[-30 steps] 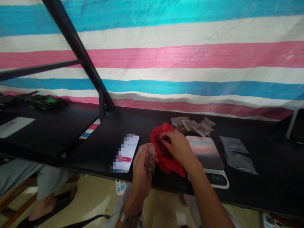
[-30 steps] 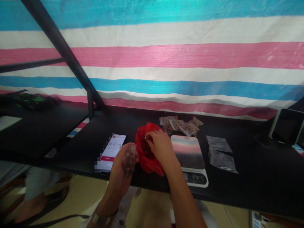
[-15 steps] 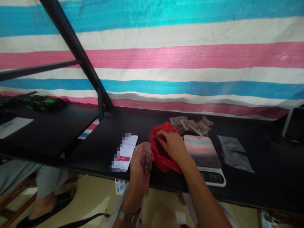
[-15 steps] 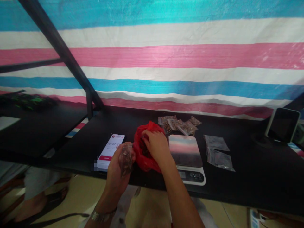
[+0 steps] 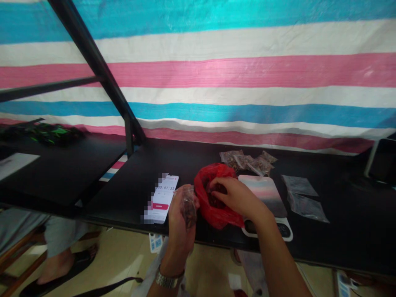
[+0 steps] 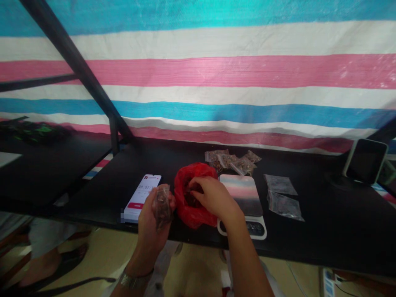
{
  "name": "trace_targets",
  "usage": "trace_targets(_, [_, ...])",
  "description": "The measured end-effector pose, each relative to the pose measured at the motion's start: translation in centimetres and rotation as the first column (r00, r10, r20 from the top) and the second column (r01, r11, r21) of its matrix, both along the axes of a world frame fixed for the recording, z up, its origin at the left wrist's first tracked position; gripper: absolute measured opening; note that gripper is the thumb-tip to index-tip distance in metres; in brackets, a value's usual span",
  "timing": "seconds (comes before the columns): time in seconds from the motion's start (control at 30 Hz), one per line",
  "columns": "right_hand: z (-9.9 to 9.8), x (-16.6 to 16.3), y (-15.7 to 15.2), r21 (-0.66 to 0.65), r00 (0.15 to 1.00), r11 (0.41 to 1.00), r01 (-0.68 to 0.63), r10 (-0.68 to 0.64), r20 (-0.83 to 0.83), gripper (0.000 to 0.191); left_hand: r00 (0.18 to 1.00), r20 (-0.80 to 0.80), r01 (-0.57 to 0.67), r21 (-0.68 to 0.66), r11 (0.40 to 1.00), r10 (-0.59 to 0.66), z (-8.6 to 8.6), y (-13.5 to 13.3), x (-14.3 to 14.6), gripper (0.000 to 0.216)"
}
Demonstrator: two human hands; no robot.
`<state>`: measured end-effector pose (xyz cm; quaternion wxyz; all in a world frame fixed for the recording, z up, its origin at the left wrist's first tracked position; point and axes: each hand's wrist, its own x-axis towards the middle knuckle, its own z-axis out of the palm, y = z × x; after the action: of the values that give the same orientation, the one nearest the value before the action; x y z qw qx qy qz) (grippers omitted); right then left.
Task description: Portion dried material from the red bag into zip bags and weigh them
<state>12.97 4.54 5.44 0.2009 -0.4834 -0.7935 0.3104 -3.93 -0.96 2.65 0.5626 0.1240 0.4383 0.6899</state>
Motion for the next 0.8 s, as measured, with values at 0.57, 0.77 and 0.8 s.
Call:
trace_targets(0.57, [1.7, 2.3, -1.3, -0.132, 0.97, 0.989, 0.062, -0.091, -0.227, 0.012, 0.749, -0.654, 0.042, 0.207, 0.977, 0.106, -1.6, -1.2, -0.2, 0.046])
trace_targets(0.77, [4.5, 2.4, -2.6, 0.006, 0.901, 0.987, 0.16, -0.144, -0.409, 0.014, 0.544, -0.833, 0.198, 0.245, 0.949, 0.101, -2.6, -1.4, 0.6, 0.055])
trace_targets(0.8, [4.9, 2.1, -2.9, 0.036, 0.907, 0.983, 0.18, -0.152, -0.394, 0.013, 0.543, -0.834, 0.199, 0.238, 0.951, 0.095, -2.8, -1.4, 0.7, 0.056])
